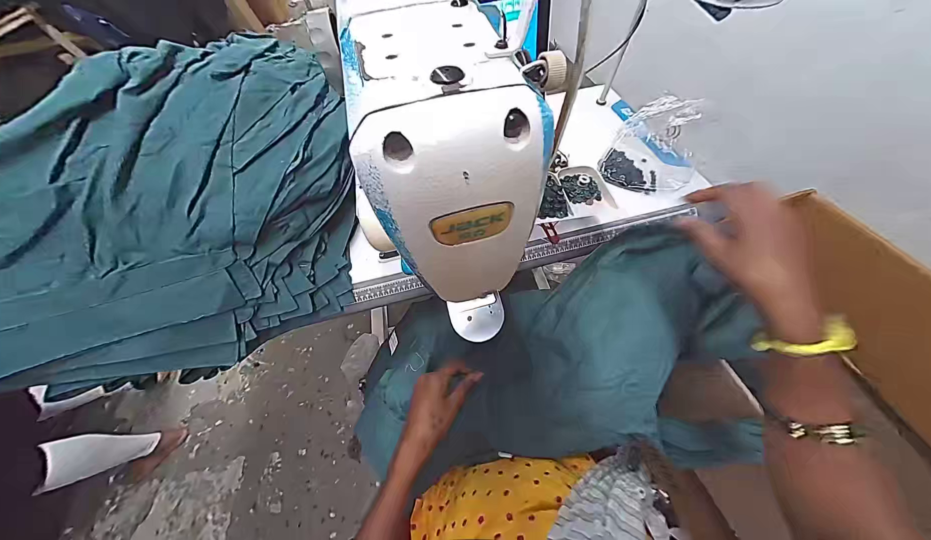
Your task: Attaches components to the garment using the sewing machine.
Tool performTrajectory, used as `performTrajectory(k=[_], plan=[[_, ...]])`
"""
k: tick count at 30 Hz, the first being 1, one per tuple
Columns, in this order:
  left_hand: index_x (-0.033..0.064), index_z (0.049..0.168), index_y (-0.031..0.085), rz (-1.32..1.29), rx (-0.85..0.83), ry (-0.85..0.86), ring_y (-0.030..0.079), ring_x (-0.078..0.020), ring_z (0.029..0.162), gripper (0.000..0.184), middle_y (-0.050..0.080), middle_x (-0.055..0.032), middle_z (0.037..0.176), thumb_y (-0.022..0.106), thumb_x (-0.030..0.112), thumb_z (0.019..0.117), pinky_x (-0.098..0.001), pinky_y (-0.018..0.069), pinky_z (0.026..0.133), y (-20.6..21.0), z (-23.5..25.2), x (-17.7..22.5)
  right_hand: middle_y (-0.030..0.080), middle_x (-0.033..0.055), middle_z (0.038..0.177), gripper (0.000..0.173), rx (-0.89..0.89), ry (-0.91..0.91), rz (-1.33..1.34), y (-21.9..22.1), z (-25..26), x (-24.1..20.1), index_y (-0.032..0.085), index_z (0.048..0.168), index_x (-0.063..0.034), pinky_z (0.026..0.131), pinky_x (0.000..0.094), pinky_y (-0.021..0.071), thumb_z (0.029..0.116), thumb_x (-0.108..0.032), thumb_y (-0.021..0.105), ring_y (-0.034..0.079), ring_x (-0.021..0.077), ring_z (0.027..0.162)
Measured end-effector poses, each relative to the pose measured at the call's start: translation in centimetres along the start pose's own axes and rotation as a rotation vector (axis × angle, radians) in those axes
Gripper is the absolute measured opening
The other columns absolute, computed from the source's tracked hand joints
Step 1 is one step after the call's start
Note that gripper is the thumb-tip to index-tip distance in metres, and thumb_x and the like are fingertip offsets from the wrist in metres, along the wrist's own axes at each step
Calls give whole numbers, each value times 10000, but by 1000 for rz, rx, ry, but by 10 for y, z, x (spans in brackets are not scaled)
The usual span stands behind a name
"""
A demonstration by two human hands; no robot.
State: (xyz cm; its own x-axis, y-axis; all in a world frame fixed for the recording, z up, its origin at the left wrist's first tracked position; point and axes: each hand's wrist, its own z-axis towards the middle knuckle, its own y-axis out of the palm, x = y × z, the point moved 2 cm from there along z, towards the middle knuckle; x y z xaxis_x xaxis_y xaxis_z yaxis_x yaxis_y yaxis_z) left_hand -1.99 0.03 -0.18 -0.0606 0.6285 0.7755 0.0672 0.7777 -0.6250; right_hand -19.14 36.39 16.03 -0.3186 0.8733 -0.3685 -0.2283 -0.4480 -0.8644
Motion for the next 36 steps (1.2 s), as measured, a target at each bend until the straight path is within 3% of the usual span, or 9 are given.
performTrajectory(k=[2, 6, 10, 15, 18, 20, 23, 33, 36], plan=[[39, 1027, 753, -45, -22, 86, 716, -217, 827, 289, 746, -99, 912, 643, 303, 993, -456, 576, 780, 10, -1, 24, 724, 137, 991, 193, -164, -145, 406, 58, -13, -68, 717, 1062, 9, 805, 444, 598, 968, -158, 695, 710, 236, 883], [68, 1005, 739, -60, -79, 248, 674, -150, 701, 256, 716, -50, 807, 656, 309, 982, -365, 563, 665, -8, -7, 50, 526, -85, 700, 247, -397, -157, 889, 127, -16, -149, 599, 847, -74, 622, 159, 410, 826, -190, 817, 475, -33, 632], [71, 1073, 757, -29, -180, 334, 734, -196, 879, 203, 759, -69, 976, 623, 199, 992, -422, 595, 807, -27, -34, 49, 546, -39, 757, 267, -386, -64, 864, 138, -12, -167, 585, 866, -32, 685, 181, 449, 826, -155, 819, 510, -1, 704], [122, 964, 755, -90, 207, 377, 697, -4, 871, 231, 754, 42, 927, 642, 321, 994, -210, 583, 810, -53, -21, 68, 591, -47, 786, 358, -621, -35, 916, 127, -9, -153, 564, 1049, -12, 697, 164, 512, 834, -148, 816, 567, -28, 700], [100, 957, 698, -239, 340, 209, 644, 47, 811, 182, 702, 75, 893, 701, 282, 947, -148, 542, 742, -69, 6, 67, 672, -17, 926, 496, -822, -139, 774, 120, -8, -129, 613, 1159, 0, 798, 221, 512, 888, -380, 779, 603, -17, 838], [98, 987, 675, -357, 325, 97, 647, 21, 833, 140, 680, 64, 925, 699, 227, 940, -165, 548, 756, -71, 19, 63, 619, -88, 787, 310, -743, -138, 726, 119, -11, -125, 704, 962, -70, 692, 171, 442, 947, -379, 717, 531, -68, 723], [77, 1030, 659, -404, 332, -2, 650, -19, 911, 143, 673, 20, 987, 669, 198, 953, -210, 549, 825, -66, 31, 63, 571, -76, 694, 229, -615, -21, 670, 115, -9, -128, 708, 870, -92, 627, 211, 411, 995, -281, 677, 494, -28, 642], [46, 1131, 640, -347, 399, -59, 653, 11, 958, 251, 692, 12, 1017, 656, 216, 947, -195, 542, 868, -66, 41, 64, 605, -24, 687, 185, -476, -26, 570, 119, 1, -133, 723, 855, -120, 609, 317, 454, 975, -260, 713, 552, 66, 639], [28, 1103, 630, -374, 401, -54, 636, 10, 988, 214, 668, -8, 1052, 635, 179, 952, -181, 530, 880, -64, 40, 66, 699, 89, 814, 171, -271, -177, 381, 119, 11, -112, 764, 910, -52, 682, 462, 541, 979, -174, 665, 670, 224, 750]])
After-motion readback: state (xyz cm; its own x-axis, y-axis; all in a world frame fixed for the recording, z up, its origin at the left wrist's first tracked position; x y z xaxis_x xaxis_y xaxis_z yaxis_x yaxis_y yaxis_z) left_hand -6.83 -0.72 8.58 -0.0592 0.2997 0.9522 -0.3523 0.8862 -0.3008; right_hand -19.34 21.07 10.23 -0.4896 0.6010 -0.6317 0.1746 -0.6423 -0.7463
